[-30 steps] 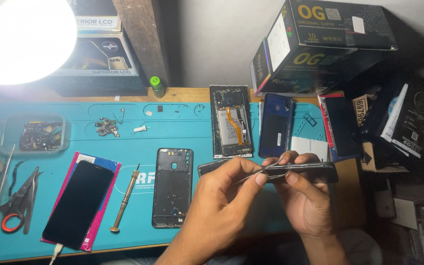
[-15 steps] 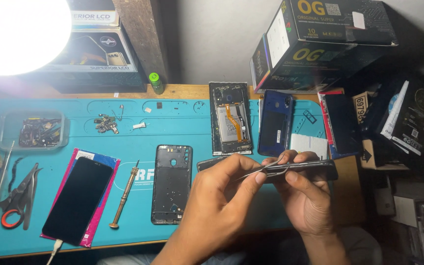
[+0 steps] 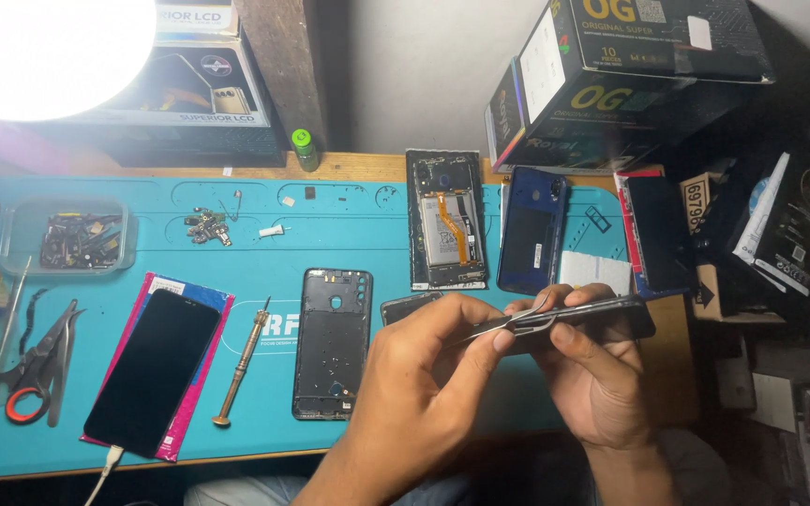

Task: Disassembling and reassembling various mobile phone components on a specialized repair mat.

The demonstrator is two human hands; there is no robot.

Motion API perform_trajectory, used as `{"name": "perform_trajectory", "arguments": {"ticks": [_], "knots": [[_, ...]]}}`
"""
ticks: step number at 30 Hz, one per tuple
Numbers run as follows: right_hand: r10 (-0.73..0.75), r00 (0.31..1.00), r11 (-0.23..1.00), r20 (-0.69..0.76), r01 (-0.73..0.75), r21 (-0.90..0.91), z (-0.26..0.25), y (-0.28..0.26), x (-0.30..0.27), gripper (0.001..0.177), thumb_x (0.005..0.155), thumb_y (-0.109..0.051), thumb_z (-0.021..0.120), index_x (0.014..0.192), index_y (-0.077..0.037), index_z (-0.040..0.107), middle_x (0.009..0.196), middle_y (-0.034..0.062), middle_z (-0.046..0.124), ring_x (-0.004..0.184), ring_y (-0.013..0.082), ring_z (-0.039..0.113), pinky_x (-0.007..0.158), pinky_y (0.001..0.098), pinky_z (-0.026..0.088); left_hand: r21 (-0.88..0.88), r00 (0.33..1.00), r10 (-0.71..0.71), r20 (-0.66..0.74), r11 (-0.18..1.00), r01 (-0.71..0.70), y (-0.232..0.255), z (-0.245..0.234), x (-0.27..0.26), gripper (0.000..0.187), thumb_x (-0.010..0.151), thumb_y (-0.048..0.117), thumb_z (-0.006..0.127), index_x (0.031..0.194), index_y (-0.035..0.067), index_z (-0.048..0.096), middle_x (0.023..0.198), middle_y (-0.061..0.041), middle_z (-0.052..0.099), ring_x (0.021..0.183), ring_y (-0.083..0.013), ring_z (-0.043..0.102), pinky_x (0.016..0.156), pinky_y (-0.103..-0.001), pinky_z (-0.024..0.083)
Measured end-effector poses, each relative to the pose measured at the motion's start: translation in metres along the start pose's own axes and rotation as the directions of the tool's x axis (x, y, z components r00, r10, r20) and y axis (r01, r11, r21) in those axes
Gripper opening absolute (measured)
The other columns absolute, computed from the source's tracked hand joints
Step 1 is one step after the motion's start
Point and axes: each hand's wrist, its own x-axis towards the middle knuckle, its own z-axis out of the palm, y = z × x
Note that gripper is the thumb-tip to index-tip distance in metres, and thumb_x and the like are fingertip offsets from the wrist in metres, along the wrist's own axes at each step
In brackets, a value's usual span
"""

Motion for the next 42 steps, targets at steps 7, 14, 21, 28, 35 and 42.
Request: {"name": "perform_trajectory", "arguments": {"ticks": [7, 14, 21, 28, 35, 42], "knots": [[-0.006, 0.999, 1.0, -0.048, 0.006, -0.012, 0.017, -0.001, -0.001, 0.03, 0.102, 0.003, 0.064, 0.125, -0.014, 0.07, 0.118, 0.0137, 0.068, 0.121, 0.0453, 0.068, 0.105, 0.0564, 0.056, 0.232, 0.944, 0.319, -0.086, 0.928, -0.292, -0.002, 0.005, -0.006, 0.007, 0.104, 0.012, 0.064, 0.103, 0.005, 0.065, 0.085, -0.008, 0.069, 0.071, -0.0246, 0.063, 0.068, -0.035, 0.051], [0.001, 0.999, 1.0, -0.035, -0.002, -0.029, 0.015, -0.002, -0.002, 0.029, 0.1, 0.003, 0.065, 0.123, -0.014, 0.069, 0.116, 0.0134, 0.067, 0.121, 0.0454, 0.067, 0.106, 0.0563, 0.054, 0.13, 0.976, 0.177, -0.127, 0.978, -0.16, -0.002, 0.008, -0.01, 0.008, 0.102, 0.016, 0.067, 0.101, 0.008, 0.07, 0.086, -0.004, 0.075, 0.073, -0.0199, 0.068, 0.068, -0.031, 0.053], [-0.037, 0.995, 0.997, -0.088, 0.031, -0.066, 0.016, 0.003, -0.005, 0.028, 0.099, 0.0, 0.069, 0.124, -0.014, 0.071, 0.113, 0.0131, 0.069, 0.11, 0.0429, 0.072, 0.092, 0.0537, 0.06, 0.345, 0.895, 0.425, -0.134, 0.867, -0.36, -0.008, 0.015, -0.016, 0.005, 0.106, 0.009, 0.064, 0.107, 0.004, 0.064, 0.089, -0.007, 0.068, 0.069, -0.0257, 0.057, 0.067, -0.037, 0.049], [-0.082, 0.995, 0.996, -0.054, 0.08, -0.026, 0.017, 0.005, -0.004, 0.025, 0.1, 0.003, 0.064, 0.122, -0.008, 0.068, 0.114, 0.0138, 0.067, 0.113, 0.0368, 0.069, 0.107, 0.0625, 0.057, 0.384, 0.877, 0.454, -0.154, 0.846, -0.37, -0.004, 0.018, -0.019, 0.004, 0.105, 0.006, 0.066, 0.108, 0.004, 0.065, 0.092, -0.008, 0.071, 0.068, -0.0254, 0.057, 0.066, -0.037, 0.049], [-0.072, 0.997, 0.997, 0.028, 0.073, -0.029, 0.001, 0.002, -0.007, 0.028, 0.099, 0.005, 0.066, 0.122, -0.011, 0.07, 0.113, 0.0129, 0.065, 0.116, 0.0414, 0.068, 0.107, 0.0513, 0.055, 0.034, 0.99, 0.074, -0.12, 0.997, -0.07, 0.007, 0.009, -0.018, 0.01, 0.101, 0.019, 0.069, 0.1, 0.009, 0.072, 0.086, -0.002, 0.077, 0.072, -0.0157, 0.069, 0.067, -0.029, 0.054], [-0.091, 0.989, 0.996, 0.114, 0.093, -0.014, 0.014, -0.002, -0.005, 0.034, 0.102, 0.009, 0.061, 0.124, -0.014, 0.071, 0.115, 0.0123, 0.064, 0.115, 0.0373, 0.066, 0.108, 0.0615, 0.058, 0.21, 0.927, 0.339, -0.159, 0.929, -0.304, 0.01, 0.012, -0.021, 0.005, 0.103, 0.007, 0.065, 0.106, 0.004, 0.068, 0.091, -0.008, 0.075, 0.072, -0.0238, 0.07, 0.068, -0.033, 0.055]]}}
